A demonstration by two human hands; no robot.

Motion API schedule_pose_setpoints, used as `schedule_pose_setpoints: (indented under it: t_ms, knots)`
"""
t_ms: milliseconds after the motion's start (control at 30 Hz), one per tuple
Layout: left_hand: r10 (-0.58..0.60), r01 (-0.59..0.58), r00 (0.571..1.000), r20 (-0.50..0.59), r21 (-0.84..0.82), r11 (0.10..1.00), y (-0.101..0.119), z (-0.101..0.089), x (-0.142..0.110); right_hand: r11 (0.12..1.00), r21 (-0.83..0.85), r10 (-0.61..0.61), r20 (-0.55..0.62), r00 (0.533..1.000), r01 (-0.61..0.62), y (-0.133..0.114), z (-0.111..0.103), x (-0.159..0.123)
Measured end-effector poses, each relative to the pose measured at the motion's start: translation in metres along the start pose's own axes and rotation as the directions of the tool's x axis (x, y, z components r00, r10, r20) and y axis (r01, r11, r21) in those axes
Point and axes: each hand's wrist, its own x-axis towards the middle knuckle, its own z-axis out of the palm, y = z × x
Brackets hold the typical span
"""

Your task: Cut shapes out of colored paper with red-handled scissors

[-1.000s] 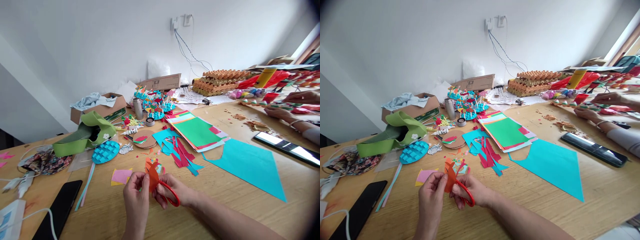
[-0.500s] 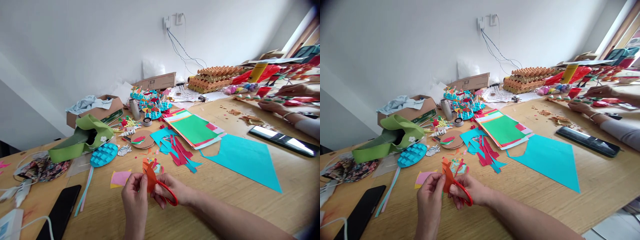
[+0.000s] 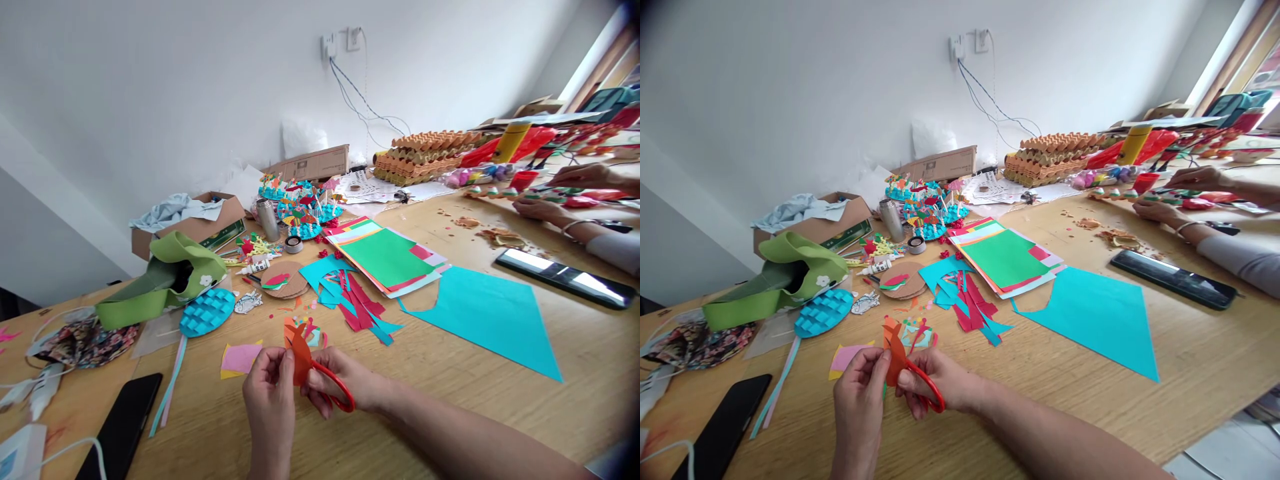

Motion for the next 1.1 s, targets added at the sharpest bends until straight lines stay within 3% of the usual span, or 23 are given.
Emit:
schedule_pose_setpoints:
  t_ms: [200,1100]
  knots:
    - [-0.002,0.002,1.000,-0.002,0.002,1.000,0.000,-0.001,0.000,1.000,0.008,-0.003,0.004,1.000,0.003,0.006,-0.001,0.001]
    - [0.004,-0.003,1.000,-0.011,0.025,1.000,-0.008,-0.001,0.003,1.000,-0.008,0.025,0.018,1.000,-0.025,-0.009,0.001,0.001]
